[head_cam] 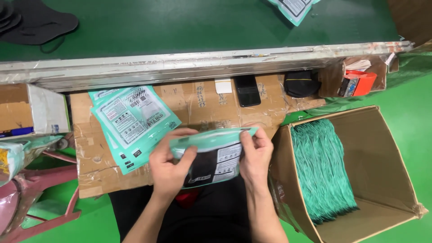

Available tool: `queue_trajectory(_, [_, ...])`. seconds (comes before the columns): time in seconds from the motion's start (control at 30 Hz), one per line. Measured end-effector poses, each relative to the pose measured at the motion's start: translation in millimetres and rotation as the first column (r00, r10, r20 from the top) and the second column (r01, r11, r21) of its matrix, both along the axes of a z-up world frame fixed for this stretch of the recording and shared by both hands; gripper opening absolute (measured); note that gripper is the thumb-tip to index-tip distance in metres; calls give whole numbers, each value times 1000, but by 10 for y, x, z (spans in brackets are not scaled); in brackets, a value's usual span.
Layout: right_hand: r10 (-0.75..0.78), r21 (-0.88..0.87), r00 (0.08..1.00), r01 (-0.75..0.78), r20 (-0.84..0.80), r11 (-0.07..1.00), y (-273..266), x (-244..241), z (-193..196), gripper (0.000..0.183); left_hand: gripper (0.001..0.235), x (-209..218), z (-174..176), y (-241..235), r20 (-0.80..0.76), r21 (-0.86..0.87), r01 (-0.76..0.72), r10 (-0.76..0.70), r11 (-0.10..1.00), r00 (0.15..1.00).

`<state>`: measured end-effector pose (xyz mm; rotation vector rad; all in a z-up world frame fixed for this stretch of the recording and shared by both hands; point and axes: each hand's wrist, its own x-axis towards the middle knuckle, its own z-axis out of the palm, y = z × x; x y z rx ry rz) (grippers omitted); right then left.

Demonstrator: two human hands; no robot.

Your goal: The recorder takes black face masks from a conveyor belt, inserts them into teal plastic packaging bags, and seals the bags.

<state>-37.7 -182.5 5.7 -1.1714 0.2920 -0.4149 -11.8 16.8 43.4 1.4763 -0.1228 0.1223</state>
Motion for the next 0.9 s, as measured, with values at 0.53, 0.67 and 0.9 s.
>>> queue_trajectory(0.53, [366,221,927,-342,-78,913,41,13,-284,20,13,32,105,-5,-109,94,159,-149,983,983])
queue_trajectory(0.67, [459,301,887,-427,-44,853,33,24,-283,24,41,35,144,-44,-69,31,141,-139,990,988])
queue_trajectory(0.9, [436,47,890,-434,-136,900,57,124,-441,36,36,261,-57,70,50,36,10,-12,999,999])
